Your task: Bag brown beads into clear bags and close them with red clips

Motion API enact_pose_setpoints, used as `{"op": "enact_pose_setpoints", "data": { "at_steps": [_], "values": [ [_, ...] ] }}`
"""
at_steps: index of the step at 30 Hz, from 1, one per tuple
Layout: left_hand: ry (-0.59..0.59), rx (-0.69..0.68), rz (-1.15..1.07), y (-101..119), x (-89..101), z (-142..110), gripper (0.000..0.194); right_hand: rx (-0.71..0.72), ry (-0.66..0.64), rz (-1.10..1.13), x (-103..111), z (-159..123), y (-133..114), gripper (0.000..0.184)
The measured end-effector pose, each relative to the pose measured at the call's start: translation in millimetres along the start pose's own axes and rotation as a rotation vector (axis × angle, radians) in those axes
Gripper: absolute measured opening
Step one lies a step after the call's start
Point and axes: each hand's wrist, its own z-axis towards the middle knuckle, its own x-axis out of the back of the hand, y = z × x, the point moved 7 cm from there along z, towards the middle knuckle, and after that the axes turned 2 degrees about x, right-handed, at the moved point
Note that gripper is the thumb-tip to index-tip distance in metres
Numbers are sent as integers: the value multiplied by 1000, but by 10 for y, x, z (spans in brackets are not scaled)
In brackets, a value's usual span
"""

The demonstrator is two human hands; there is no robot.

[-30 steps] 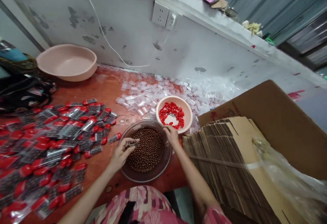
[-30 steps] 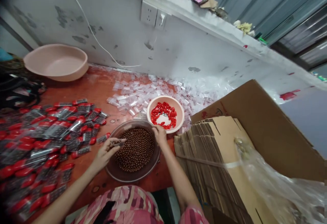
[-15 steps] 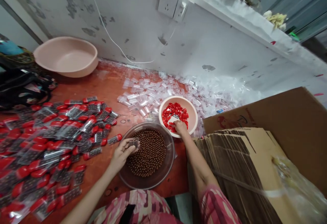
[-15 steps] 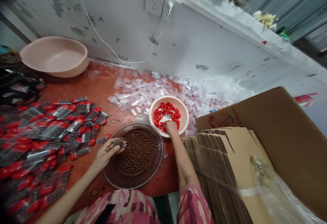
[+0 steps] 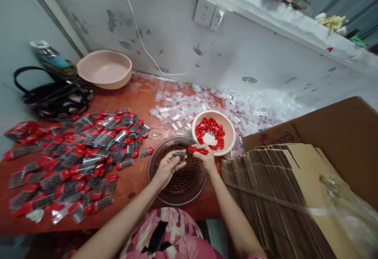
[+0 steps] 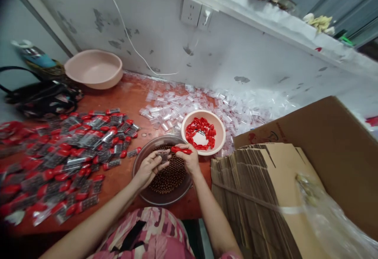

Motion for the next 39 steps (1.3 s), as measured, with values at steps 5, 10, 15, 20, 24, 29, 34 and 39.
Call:
{"op": "enact_pose_setpoints", "data": {
  "at_steps": [5, 10, 15, 20, 24, 29, 34, 39],
  "values": [
    [112, -82, -35, 3, 107, -144, 29, 122, -101, -278, -282, -256, -205, 20],
    [129, -114, -8, 8, 185, -256, 28, 172, -198, -496, -413, -361, -343, 16],
    [143, -129, 26, 19, 240, -344, 28, 63, -321, -611, -506, -365, -299, 19],
    [116, -142, 133, 27, 309, -383, 32, 236, -263, -614, -537, -382, -505, 26],
    [134, -251, 385, 135, 313, -433, 29, 423, -400, -683, -742, -474, -646, 31],
    [175, -373, 652, 287, 316, -501, 26, 602, -528, -866, -917, -580, -673, 32],
    [162, -433, 770, 355, 328, -528, 24, 667, -510, -943, -930, -669, -625, 33],
    [190, -483, 831, 371, 331, -563, 22, 662, -525, -1009, -938, -724, -539, 34]
  ]
}}
